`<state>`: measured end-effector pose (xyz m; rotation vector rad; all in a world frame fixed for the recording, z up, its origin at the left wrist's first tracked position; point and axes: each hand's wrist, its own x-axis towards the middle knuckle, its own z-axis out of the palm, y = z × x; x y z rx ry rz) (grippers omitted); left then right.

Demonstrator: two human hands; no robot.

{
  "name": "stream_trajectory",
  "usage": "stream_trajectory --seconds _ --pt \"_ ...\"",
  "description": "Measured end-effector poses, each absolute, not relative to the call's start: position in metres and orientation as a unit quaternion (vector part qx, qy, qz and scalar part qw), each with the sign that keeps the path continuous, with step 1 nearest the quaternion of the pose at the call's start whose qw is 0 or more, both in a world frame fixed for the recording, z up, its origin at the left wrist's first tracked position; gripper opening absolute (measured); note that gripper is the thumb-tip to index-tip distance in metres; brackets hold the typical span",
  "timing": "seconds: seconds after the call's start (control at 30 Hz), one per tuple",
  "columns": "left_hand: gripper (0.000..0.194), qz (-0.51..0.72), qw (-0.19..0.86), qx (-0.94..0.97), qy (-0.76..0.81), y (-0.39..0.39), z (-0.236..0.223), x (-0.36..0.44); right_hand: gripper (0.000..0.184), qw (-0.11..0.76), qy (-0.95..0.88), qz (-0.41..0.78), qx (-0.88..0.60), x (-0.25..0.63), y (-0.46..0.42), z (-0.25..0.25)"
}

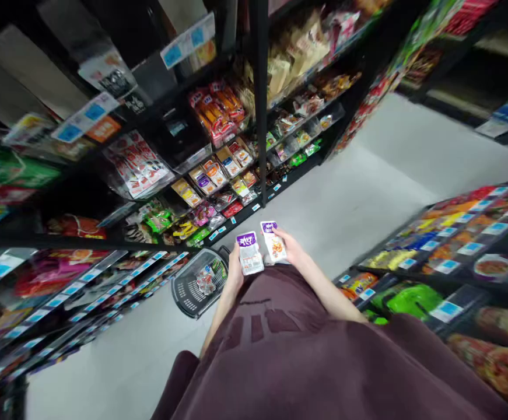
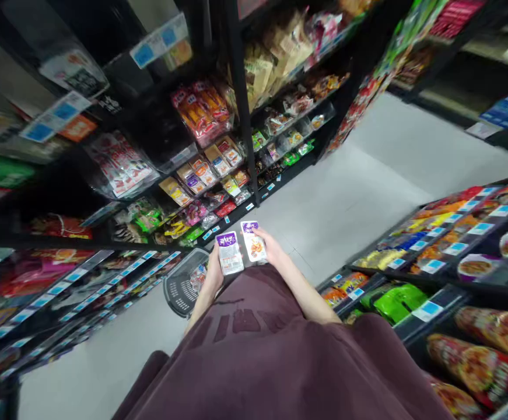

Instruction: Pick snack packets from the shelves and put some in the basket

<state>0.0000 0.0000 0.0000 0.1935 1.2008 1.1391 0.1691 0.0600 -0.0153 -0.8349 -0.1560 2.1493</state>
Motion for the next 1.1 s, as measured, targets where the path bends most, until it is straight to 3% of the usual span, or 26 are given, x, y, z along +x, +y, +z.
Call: stream_trajectory --seconds 0.13,0.37,0.57,0.67,0.87,1.1 --pt "0.060 0.500 0.673 0.088 0.539 0.000 0.002 -0.001 0.023 0.395 -0.058 0.860 -0.318 0.172 0.059 -0.016" --pt "0.060 0.504 0.662 0.104 0.545 0.000 0.001 -0.002 0.029 0.300 -0.040 0.926 -0.227 0.179 0.058 -0.009" --pt "0.063 0.515 0.636 0.121 0.562 0.000 0.001 -0.002 0.051 0.353 -0.041 0.916 -0.187 0.172 0.056 0.003" --pt "0.067 0.505 0.649 0.126 0.554 -0.001 0.001 -0.001 0.049 0.381 -0.032 0.905 -0.185 0.171 0.057 0.002" --pt "0.068 0.495 0.663 0.131 0.547 -0.003 -0.004 -0.001 0.024 0.375 -0.114 0.882 -0.261 0.164 0.054 -0.011" --pt "0.064 0.506 0.634 0.140 0.568 -0.001 -0.007 -0.002 0.041 0.444 -0.201 0.753 -0.442 0.157 0.056 -0.014"
